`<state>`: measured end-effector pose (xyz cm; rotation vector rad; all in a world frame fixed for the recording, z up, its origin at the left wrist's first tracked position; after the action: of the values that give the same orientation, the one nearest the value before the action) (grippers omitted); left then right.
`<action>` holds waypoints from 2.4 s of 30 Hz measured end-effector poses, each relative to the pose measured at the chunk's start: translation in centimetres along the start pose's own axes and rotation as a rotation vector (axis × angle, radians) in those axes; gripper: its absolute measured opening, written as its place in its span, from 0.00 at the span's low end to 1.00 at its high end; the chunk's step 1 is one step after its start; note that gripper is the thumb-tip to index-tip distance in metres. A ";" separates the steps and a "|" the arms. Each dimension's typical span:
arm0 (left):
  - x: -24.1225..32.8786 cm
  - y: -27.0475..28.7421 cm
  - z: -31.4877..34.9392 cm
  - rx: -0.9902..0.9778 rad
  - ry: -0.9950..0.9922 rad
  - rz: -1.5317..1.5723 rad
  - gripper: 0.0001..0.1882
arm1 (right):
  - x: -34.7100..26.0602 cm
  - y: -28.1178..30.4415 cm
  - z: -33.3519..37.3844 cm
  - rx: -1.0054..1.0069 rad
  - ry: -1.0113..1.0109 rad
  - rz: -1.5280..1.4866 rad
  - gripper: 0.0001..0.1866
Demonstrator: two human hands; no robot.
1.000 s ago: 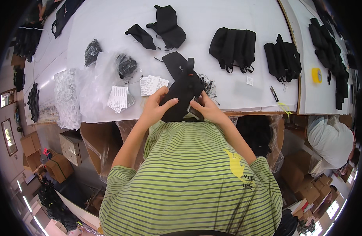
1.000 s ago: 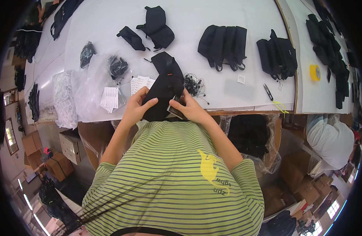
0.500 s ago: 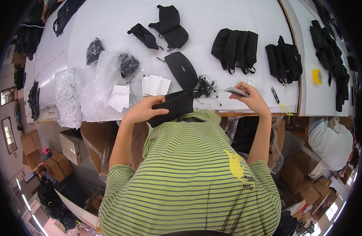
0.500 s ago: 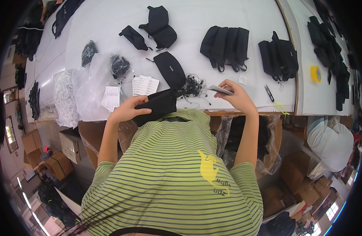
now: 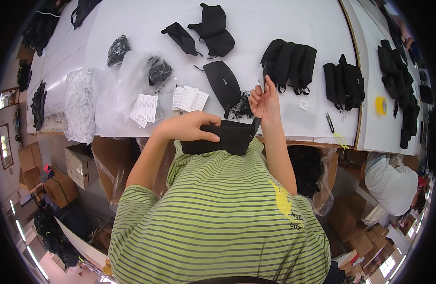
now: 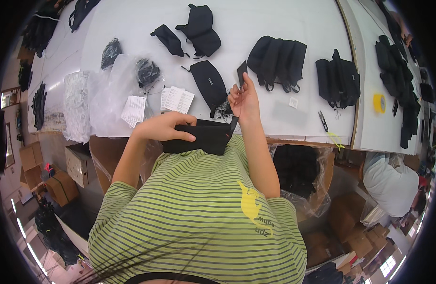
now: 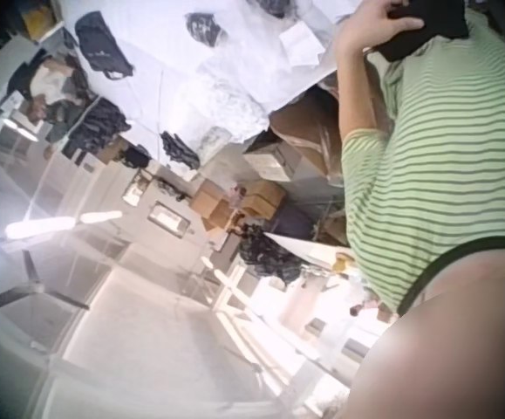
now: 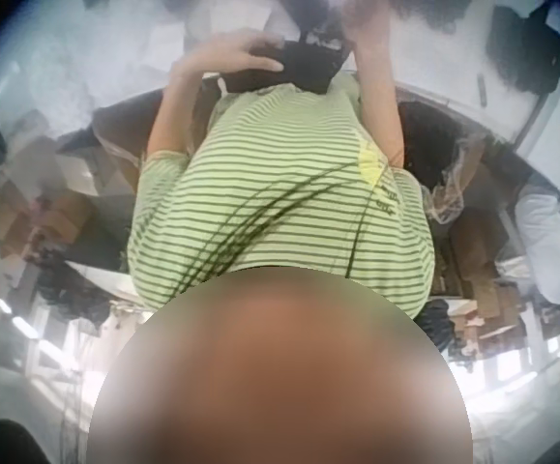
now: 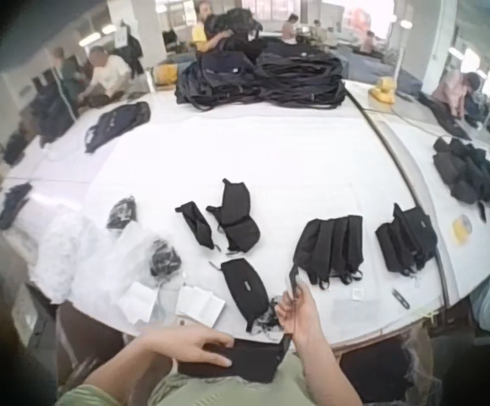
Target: Assembling soft sunglasses cases by attaching small components and checking quality.
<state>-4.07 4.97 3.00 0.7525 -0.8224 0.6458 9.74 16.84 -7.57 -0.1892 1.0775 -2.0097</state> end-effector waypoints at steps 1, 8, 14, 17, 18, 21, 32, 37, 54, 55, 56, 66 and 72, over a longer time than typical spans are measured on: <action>-0.1 -0.2 0.1 -0.030 0.012 0.020 0.17 | 0.6 0.2 -0.4 -0.050 -0.030 0.062 0.16; -1.1 -1.6 0.5 -0.062 -0.029 0.091 0.17 | 2.6 0.7 -0.4 0.052 -0.059 0.331 0.18; -1.6 -2.1 0.7 -0.090 0.030 0.161 0.17 | 4.5 1.3 1.1 -0.062 -0.309 0.605 0.19; -1.5 -2.2 0.6 -0.084 0.033 0.120 0.17 | 4.2 1.6 0.8 -0.083 -0.239 0.601 0.18; -1.5 -2.2 0.6 -0.088 0.032 0.120 0.17 | 3.6 1.8 0.6 -0.040 -0.172 0.616 0.17; -1.1 -1.7 0.4 -0.074 0.019 0.135 0.16 | -1.0 0.7 0.4 0.047 0.336 0.935 0.16; 5.2 0.9 -4.9 0.477 -0.323 -0.439 0.11 | -6.4 -6.0 8.9 -0.199 0.412 1.928 0.17; 6.5 -2.7 -8.7 0.045 -0.381 -0.510 0.10 | -5.6 -1.1 10.7 -0.231 0.156 1.835 0.16; 2.0 -14.1 -34.9 0.432 -0.484 -0.720 0.12 | -11.9 10.6 23.2 0.338 0.312 1.675 0.16; 2.2 -13.7 -34.5 0.490 -0.521 -0.728 0.09 | -12.3 10.8 23.4 0.341 0.317 1.673 0.16; 2.6 -13.4 -34.1 0.486 -0.526 -0.734 0.09 | -12.9 10.4 23.6 0.358 0.390 1.723 0.15; 12.4 -7.1 -18.2 0.408 -0.723 -0.544 0.10 | -13.4 4.6 18.4 0.080 0.703 2.064 0.11; 2.8 -1.8 -14.2 0.943 -0.277 0.116 0.39 | -12.2 -0.4 16.5 -0.050 0.971 1.878 0.12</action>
<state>4.46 15.77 -1.80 1.6838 -0.7989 1.0659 25.24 15.58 5.81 1.3769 1.0244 -0.2128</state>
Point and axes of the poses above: each hand's wrist, its own z-axis away from the middle knuckle, its own y-axis out of the back of the hand, x = y × z, the point moved 7 cm from there along -z, towards the middle knuckle, and after that the axes turned 6 degrees about -z, right-handed, at the moved point
